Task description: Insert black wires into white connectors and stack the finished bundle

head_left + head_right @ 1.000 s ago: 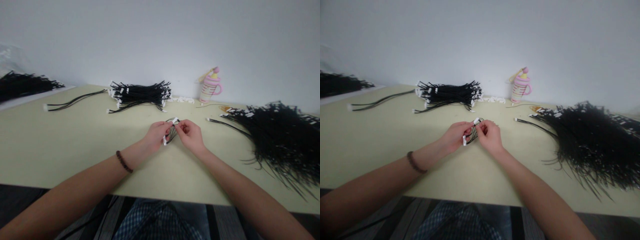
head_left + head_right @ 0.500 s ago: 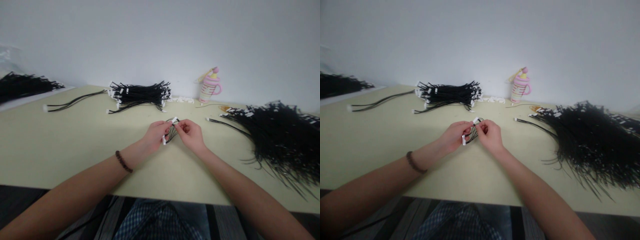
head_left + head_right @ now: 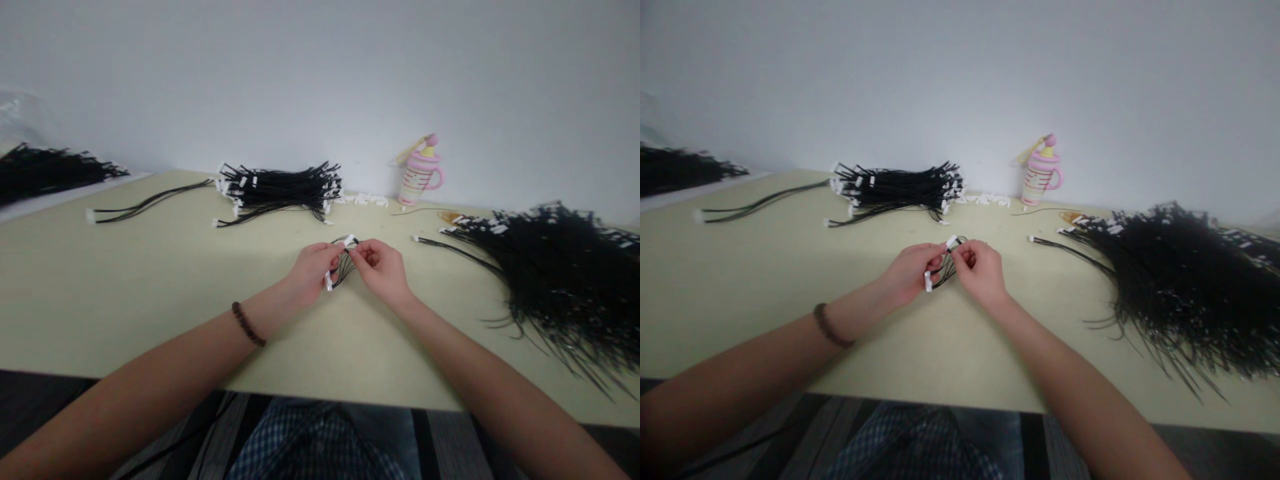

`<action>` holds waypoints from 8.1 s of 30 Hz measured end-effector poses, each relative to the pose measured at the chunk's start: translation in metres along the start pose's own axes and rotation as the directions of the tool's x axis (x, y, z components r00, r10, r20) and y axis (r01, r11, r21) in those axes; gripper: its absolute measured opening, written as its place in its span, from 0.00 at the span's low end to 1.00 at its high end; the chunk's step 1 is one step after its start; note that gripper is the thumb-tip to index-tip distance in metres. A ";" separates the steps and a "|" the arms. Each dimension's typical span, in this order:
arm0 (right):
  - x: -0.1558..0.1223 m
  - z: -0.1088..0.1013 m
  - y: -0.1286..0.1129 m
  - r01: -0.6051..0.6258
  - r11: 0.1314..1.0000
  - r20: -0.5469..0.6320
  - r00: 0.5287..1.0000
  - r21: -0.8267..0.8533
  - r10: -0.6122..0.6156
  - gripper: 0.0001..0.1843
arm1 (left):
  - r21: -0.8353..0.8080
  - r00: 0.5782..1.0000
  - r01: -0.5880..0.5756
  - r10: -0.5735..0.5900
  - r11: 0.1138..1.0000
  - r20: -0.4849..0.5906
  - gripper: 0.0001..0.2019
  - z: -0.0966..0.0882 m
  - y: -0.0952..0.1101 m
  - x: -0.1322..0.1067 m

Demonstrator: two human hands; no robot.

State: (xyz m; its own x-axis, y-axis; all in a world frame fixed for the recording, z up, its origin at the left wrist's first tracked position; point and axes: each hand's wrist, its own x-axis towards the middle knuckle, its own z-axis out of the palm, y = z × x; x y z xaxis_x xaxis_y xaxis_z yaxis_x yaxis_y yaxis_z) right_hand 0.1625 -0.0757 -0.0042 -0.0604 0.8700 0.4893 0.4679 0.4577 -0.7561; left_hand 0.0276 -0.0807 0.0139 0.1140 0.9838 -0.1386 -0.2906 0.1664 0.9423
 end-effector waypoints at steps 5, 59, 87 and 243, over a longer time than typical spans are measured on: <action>0.001 0.000 0.002 0.003 1.000 0.005 1.000 -0.011 -0.003 0.08 | 0.009 1.000 -0.004 0.004 1.000 0.003 0.13 0.000 0.000 -0.001; 0.002 -0.002 0.001 0.014 1.000 -0.017 1.000 -0.015 -0.014 0.08 | 0.026 0.999 -0.049 0.050 0.998 -0.011 0.09 -0.002 0.001 0.001; 0.001 -0.001 0.000 0.028 0.999 0.008 1.000 -0.030 -0.028 0.07 | 0.020 0.999 -0.028 0.027 0.999 0.016 0.13 0.003 0.000 -0.006; -0.012 0.003 0.003 0.064 0.997 0.031 0.997 0.044 -0.066 0.09 | 0.114 0.971 -0.240 0.240 0.964 0.011 0.08 0.005 -0.005 -0.008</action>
State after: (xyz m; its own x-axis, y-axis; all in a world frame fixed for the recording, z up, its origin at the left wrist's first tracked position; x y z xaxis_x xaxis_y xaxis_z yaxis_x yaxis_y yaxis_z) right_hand 0.1615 -0.0842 -0.0138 -0.1184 0.8434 0.5241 0.4242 0.5202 -0.7413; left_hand 0.0324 -0.0899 0.0120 0.0519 0.9941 0.0950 -0.1992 -0.0829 0.9765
